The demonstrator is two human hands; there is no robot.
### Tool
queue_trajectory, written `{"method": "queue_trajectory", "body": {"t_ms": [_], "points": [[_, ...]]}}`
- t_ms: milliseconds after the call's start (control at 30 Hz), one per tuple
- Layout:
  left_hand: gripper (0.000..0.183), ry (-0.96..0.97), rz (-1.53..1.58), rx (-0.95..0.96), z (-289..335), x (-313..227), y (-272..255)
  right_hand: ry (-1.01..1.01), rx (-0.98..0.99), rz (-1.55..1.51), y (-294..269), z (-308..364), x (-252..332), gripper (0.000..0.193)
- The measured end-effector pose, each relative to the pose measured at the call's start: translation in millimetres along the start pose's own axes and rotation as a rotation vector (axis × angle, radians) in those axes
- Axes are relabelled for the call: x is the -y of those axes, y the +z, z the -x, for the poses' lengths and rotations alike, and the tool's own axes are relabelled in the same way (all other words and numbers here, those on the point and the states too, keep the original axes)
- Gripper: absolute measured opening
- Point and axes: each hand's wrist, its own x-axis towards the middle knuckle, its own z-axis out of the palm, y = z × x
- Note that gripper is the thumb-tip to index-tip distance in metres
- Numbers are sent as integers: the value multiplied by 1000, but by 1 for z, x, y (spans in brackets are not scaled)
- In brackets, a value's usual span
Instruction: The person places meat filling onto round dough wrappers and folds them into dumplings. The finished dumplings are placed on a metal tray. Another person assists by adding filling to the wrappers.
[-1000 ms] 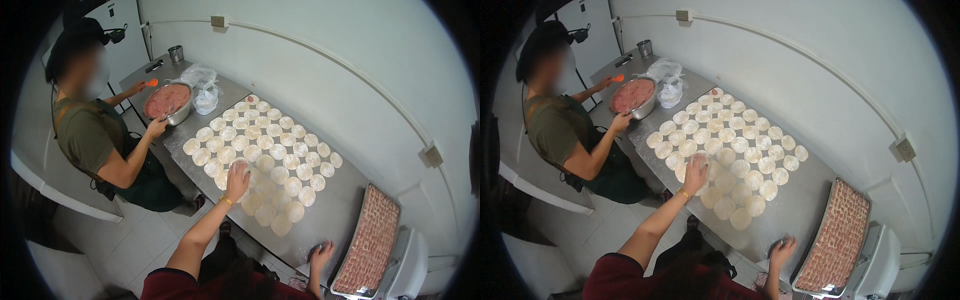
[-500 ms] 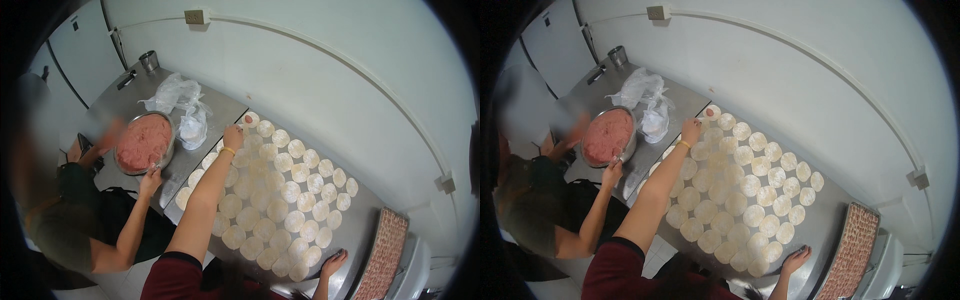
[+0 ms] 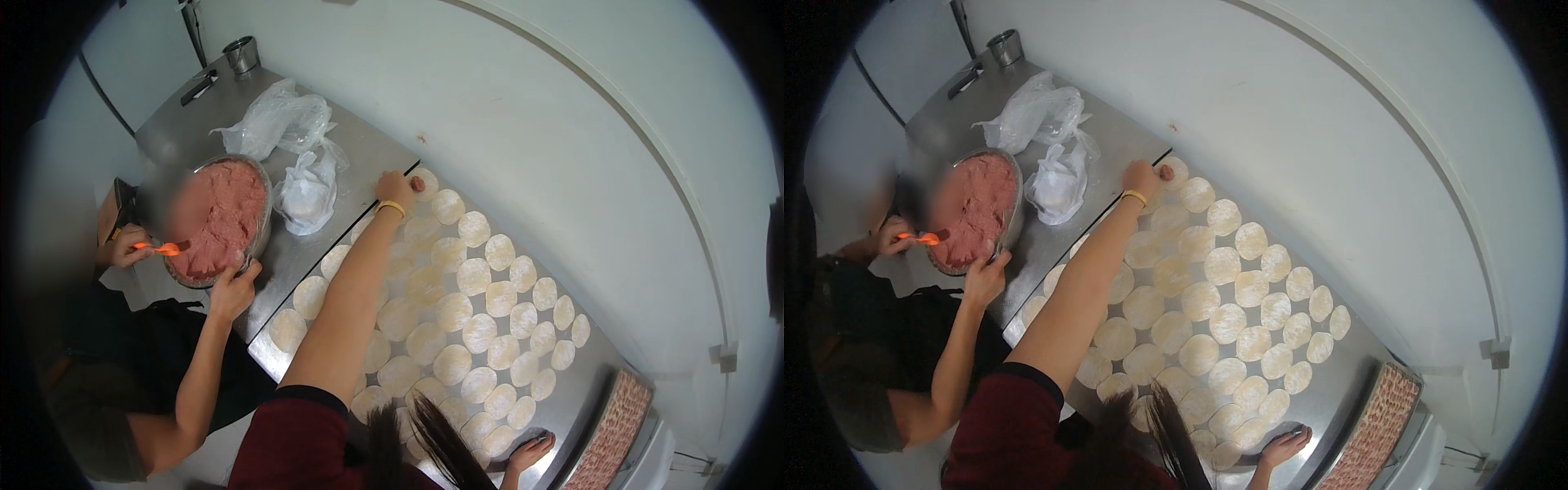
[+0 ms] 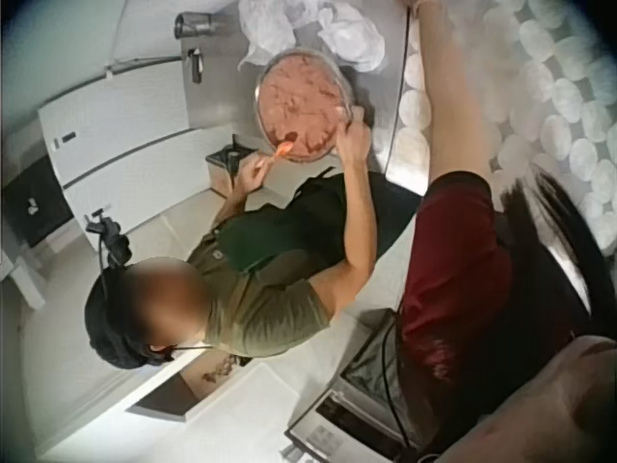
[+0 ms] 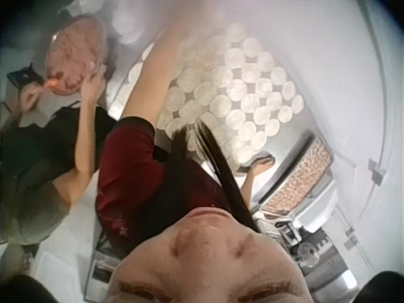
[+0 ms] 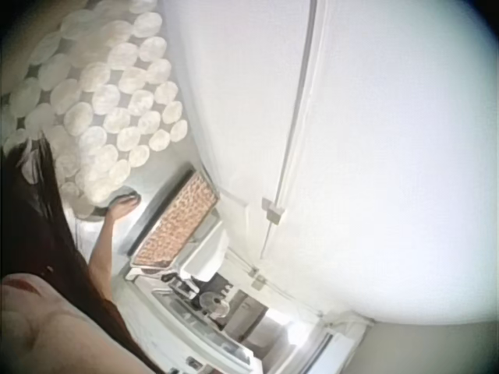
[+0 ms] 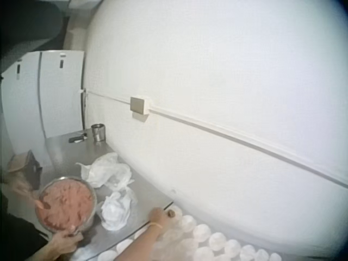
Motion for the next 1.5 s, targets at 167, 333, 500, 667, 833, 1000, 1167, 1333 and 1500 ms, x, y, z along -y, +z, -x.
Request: {"method": "queue_trajectory", "body": {"t_ms": [167, 333, 500, 667, 833, 1000, 1167, 1333, 1500], "points": [[28, -53, 211, 177, -9, 2, -7, 4, 2, 11, 0, -1, -2, 44], [37, -38, 432, -3, -10, -1, -5, -36, -21, 38, 2, 0, -4, 43], [31, -48, 563, -34, 2, -4, 5, -38, -25, 15, 3, 0, -4, 45], [20, 7, 167, -7, -15, 0, 22, -52, -22, 5, 3, 1, -6, 44], [24, -84, 285, -71, -19, 11, 32, -27, -15, -16, 2, 2, -5, 48], [29, -38, 336, 117, -33, 9, 26, -45, -26, -33, 0, 1, 0, 41], [34, -235, 847, 130, -42, 5, 31, 3, -1, -32, 0, 1, 1, 40], [30, -386, 1584, 304, -15, -2, 10, -29, -16, -16, 0, 1, 0, 43], [30, -309, 1681, 551, 34, -8, -47, -21, -10, -33, -2, 0, 2, 43]]}}
